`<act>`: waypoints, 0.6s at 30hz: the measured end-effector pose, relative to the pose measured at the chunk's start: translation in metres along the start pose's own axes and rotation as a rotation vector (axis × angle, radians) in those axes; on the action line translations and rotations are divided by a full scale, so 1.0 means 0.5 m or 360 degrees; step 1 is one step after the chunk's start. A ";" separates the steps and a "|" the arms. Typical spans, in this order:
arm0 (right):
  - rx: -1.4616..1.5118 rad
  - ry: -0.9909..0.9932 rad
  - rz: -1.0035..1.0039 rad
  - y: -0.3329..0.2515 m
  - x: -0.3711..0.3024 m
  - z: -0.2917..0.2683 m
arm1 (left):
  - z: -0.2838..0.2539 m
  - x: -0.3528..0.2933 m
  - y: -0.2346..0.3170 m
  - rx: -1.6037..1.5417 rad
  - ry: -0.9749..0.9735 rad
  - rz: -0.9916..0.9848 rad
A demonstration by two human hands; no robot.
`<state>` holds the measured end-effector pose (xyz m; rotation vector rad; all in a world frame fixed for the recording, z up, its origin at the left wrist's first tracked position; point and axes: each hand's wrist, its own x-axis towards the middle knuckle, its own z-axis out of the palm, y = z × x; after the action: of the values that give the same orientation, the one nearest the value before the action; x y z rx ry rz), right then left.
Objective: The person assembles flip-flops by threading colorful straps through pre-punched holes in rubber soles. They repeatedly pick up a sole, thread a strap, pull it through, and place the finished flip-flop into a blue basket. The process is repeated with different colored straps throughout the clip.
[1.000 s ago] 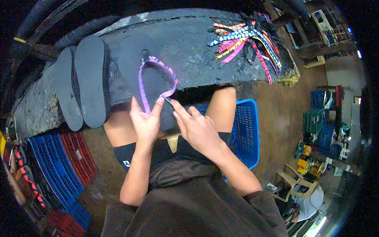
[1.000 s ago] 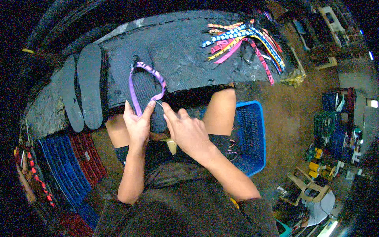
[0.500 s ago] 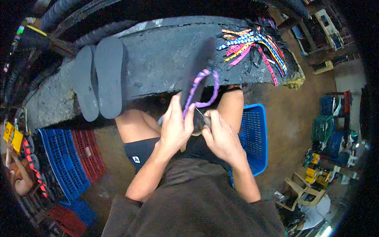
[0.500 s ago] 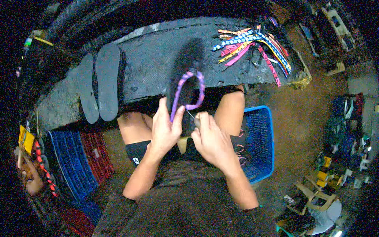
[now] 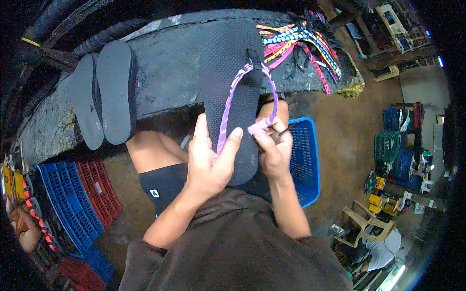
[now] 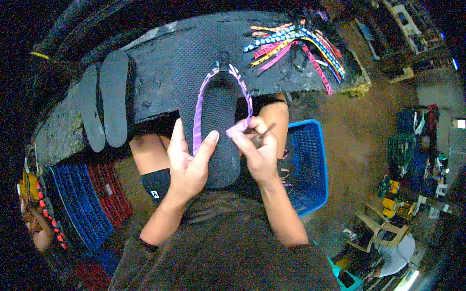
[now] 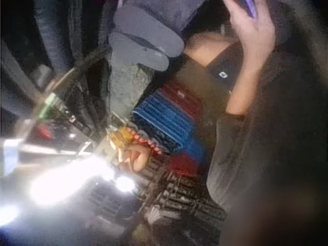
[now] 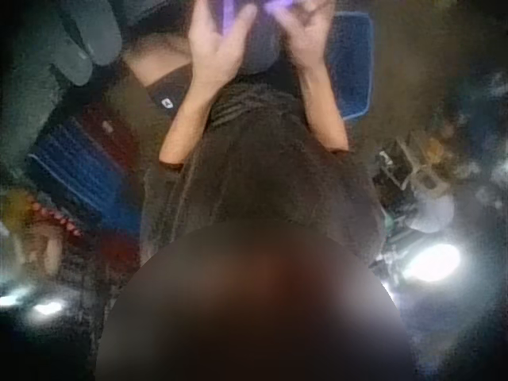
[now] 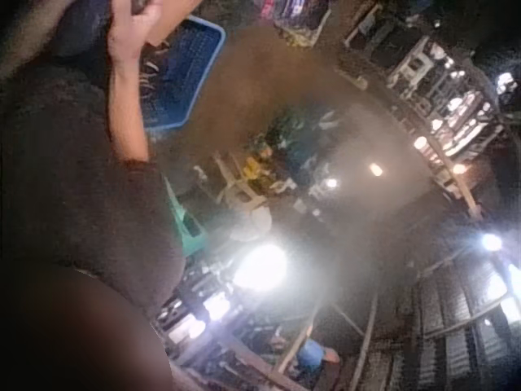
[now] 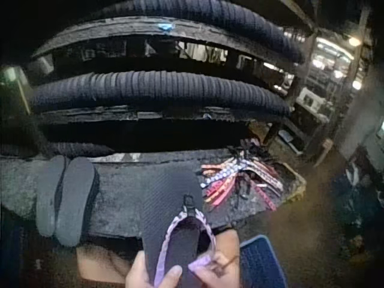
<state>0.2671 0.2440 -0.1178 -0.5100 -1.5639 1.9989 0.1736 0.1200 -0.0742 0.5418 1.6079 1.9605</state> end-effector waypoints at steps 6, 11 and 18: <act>0.0675 0.0194 0.0071 0.066 -0.014 0.057 | 0.003 -0.010 0.034 0.0321 -0.0015 0.0176; 0.0622 0.0124 0.0093 0.065 -0.039 0.062 | -0.001 -0.012 0.055 0.0577 -0.0066 0.0413; 0.0471 -0.0093 0.0263 0.014 -0.016 0.031 | -0.004 -0.004 0.074 0.0618 -0.0055 0.0258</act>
<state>0.2629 0.2259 -0.1209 -0.4785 -1.2606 2.3396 0.1681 0.1120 -0.0383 0.8751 1.9889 1.7398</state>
